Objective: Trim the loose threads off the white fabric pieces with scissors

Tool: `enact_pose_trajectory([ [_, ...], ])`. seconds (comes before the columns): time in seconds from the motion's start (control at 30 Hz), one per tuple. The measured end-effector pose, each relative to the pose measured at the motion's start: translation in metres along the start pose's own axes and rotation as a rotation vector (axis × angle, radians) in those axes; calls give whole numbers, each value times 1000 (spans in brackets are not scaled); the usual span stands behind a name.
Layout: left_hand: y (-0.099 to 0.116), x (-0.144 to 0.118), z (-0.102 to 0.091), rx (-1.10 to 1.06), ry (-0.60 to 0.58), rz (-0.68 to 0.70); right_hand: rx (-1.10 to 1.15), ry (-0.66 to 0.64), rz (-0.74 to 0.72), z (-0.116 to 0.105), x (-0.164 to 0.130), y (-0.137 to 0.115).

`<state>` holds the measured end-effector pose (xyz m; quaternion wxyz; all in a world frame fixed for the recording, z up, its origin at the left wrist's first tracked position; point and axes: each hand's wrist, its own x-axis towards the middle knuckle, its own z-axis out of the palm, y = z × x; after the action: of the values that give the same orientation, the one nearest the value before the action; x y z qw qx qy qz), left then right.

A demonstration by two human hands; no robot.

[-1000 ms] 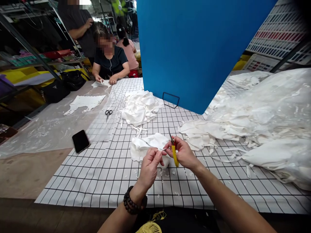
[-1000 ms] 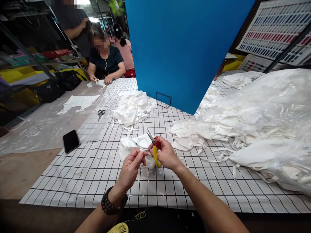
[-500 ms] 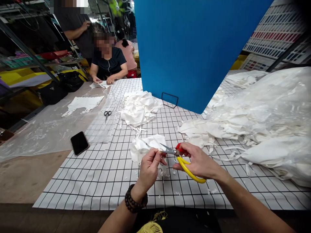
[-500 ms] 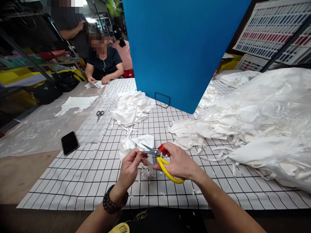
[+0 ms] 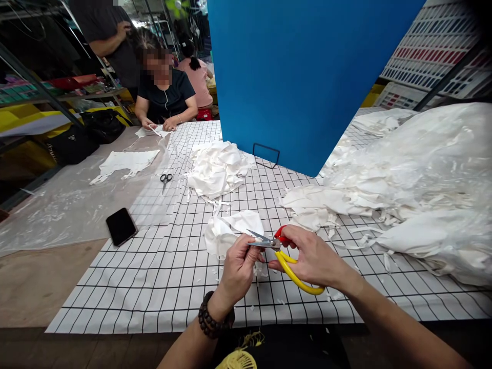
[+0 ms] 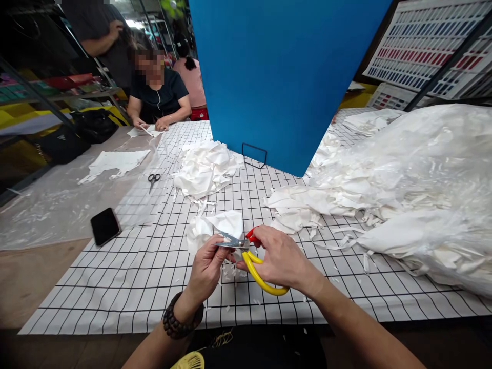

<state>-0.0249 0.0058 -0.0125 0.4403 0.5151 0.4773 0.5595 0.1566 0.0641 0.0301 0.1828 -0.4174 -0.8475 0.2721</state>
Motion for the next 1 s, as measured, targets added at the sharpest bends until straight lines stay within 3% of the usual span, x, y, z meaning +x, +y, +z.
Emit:
enact_pose_trajectory([
  [0.8,5,-3,-8,-29,-53,-21,-15,-75,30,7,0,-1],
  [1.0,3,-4,-9,-35,-71,-33,-81,-24,8,7,-2,1],
])
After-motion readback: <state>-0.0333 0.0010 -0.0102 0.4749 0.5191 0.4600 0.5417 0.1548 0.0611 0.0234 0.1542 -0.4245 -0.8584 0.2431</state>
